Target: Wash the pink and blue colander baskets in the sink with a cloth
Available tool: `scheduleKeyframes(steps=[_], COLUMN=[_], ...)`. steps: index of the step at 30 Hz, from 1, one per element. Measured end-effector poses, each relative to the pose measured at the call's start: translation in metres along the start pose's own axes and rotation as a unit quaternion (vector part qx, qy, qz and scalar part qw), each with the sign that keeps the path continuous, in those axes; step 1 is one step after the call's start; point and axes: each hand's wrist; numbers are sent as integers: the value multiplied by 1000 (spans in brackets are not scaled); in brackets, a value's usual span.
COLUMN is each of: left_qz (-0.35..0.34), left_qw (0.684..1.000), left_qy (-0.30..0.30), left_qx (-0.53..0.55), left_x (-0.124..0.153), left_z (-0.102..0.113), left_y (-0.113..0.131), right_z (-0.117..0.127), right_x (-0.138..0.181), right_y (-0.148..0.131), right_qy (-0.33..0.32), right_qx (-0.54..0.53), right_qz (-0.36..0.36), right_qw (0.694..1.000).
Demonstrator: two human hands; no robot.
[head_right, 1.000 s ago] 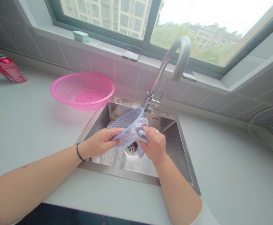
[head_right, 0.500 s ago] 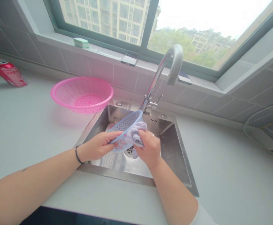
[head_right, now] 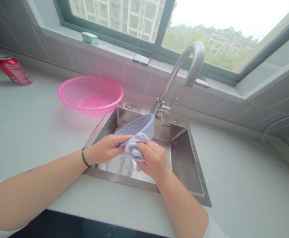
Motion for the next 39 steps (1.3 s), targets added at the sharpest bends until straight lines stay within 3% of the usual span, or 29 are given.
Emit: scheduleKeyframes(steps=[2,6,7,9,12,14,16,19,21,23,27,29,31,33,36,39], left_qz=[5,17,16,11,1,0,1,6,6,1,-4,3,22,44,19,-25], left_qw=[1000,999,999,999,1000,1000,1000,1000,999,999,1000,1000,1000,996,984,969], left_qy=[-4,-46,-48,-33,-22,-21,-9,-27,-45,-38,-12,-10,-10,-11,-3,15], left_qx=[0,10,11,14,20,13,-2,-6,-4,-4,-9,-5,19,71,178,246], left_x=[0,2,2,2,0,-1,-2,-1,1,2,2,1,1,2,6,8], left_z=[0,-2,-3,-3,-1,1,2,2,2,2,5,5,4,3,2,1], left_y=[0,3,3,2,-1,-2,-1,1,2,3,3,2,0,-2,-5,-8], right_z=[2,9,9,5,-4,-6,-3,6,9,8,1,1,4,7,10,9], right_x=[0,1,1,-2,-4,-4,-2,1,2,0,-2,-1,2,5,6,5], right_y=[5,21,19,7,-16,-19,-8,15,19,11,-10,-7,6,22,42,53], right_qy=[3,69,76,55,-29,-54,-27,41,62,52,-4,3,31,63,150,249], right_qx=[-6,29,30,5,-62,-71,-42,21,34,21,-10,-4,5,5,-7,-38], right_qz=[-5,-188,-207,-153,32,70,27,-134,-200,-160,37,39,-57,-206,-413,-521], right_qw=[1000,979,975,987,997,994,998,990,977,986,999,999,998,976,898,816])
Point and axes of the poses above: each hand's wrist, its own x-axis away from the middle knuckle, its own z-axis out of the back of the hand, y = z × x, and after that the axes turned 13 degrees about z, right-handed
